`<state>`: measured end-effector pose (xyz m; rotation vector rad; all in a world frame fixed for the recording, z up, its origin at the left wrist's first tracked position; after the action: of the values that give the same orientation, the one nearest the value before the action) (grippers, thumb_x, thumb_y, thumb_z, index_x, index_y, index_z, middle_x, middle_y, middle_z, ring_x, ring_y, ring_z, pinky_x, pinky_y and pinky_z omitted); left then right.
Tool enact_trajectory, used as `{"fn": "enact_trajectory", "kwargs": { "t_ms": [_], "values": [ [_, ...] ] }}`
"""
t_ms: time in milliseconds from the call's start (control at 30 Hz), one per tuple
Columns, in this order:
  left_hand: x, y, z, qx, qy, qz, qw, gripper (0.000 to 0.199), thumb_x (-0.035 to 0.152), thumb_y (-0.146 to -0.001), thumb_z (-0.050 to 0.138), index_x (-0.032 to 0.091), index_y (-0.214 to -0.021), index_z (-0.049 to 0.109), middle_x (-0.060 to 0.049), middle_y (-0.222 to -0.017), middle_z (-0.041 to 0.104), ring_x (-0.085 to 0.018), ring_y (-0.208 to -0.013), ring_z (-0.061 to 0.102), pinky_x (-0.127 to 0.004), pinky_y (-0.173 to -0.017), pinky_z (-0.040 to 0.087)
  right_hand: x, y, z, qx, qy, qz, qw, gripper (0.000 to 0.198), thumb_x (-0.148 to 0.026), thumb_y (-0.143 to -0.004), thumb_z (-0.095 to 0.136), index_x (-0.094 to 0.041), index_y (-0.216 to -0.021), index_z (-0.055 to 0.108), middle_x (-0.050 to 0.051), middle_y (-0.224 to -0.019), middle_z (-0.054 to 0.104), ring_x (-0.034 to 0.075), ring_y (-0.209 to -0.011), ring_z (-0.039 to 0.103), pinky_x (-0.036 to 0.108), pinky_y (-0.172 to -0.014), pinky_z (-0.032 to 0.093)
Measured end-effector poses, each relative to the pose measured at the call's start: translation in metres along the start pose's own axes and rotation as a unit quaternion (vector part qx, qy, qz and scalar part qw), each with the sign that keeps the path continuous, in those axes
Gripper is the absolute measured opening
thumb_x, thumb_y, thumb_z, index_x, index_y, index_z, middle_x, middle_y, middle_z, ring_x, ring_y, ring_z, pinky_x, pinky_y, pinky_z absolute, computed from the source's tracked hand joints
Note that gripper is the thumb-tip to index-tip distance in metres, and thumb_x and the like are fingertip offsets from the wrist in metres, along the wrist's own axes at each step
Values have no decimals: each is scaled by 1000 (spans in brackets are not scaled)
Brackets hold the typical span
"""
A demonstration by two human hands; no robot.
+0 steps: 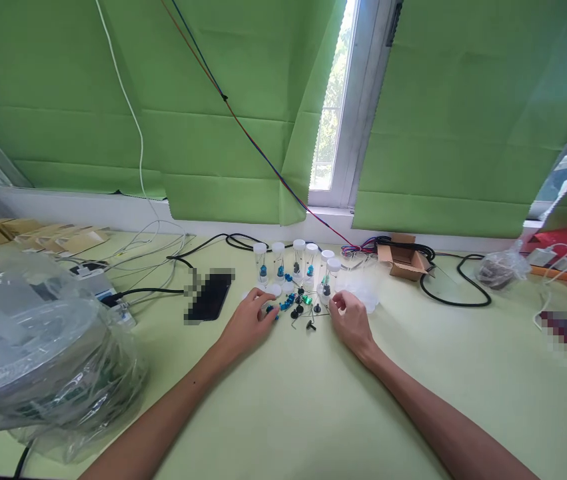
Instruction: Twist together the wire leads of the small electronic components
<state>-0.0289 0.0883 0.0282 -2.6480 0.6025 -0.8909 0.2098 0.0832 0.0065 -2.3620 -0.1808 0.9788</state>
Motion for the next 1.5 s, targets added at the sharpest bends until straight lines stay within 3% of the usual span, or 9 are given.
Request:
{"fn": "enact_trajectory", "kwargs": {
  "t_ms": [233,467,667,867,1033,1500],
  "values": [
    [1,4,8,-48,-39,7,998,32,44,-87,49,26,-111,62,-5,-108,52,-12,-58,52,-30,-61,46,2,1,8,-36,2,5,999,9,-21,-81,49,-19,-76,56,4,-76,62,19,-71,56,32,-69,43],
    [3,4,10,-48,-77,9,996,30,40,-88,49,23,-110,61,-6,-109,53,-14,-64,56,-29,-61,45,-1,0,8,-51,7,-2,999,9,-17,-80,49,-18,-76,56,5,-77,63,20,-72,57,34,-71,43],
    [9,3,12,-30,-86,37,995,36,40,-92,44,25,-121,59,-5,-114,57,-14,-65,60,-30,-68,47,0,0,9,-53,8,2,999,10,-16,-79,48,-18,-75,56,5,-77,62,20,-72,56,32,-70,43],
    [9,-1,17,-18,-131,39,991,29,38,-92,45,24,-106,65,-5,-114,60,-20,-83,64,-30,-68,48,-4,0,7,-55,11,5,998,9,-14,-79,48,-18,-75,55,5,-77,62,20,-73,56,33,-72,42],
    [7,-3,20,-16,-132,40,990,27,36,-93,44,22,-93,67,-4,-110,62,-19,-81,64,-29,-66,46,-4,0,6,-52,15,0,999,9,-14,-79,48,-18,-74,56,5,-76,62,20,-73,56,32,-71,42],
    [12,-1,13,19,-94,54,994,23,32,-93,47,20,-96,67,-5,-104,65,-18,-78,64,-28,-67,46,-3,1,6,-36,-7,-4,999,9,-16,-81,48,-19,-77,56,5,-79,63,20,-74,57,33,-71,42]
  ]
}}
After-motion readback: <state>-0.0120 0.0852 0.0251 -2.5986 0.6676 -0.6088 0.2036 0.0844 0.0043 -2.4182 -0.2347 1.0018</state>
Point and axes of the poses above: each hand's wrist, its own y-axis away from the middle knuckle, its own z-axis out of the palm, x = y × z, the point moved 7 cm from there along -y, towards the middle knuckle
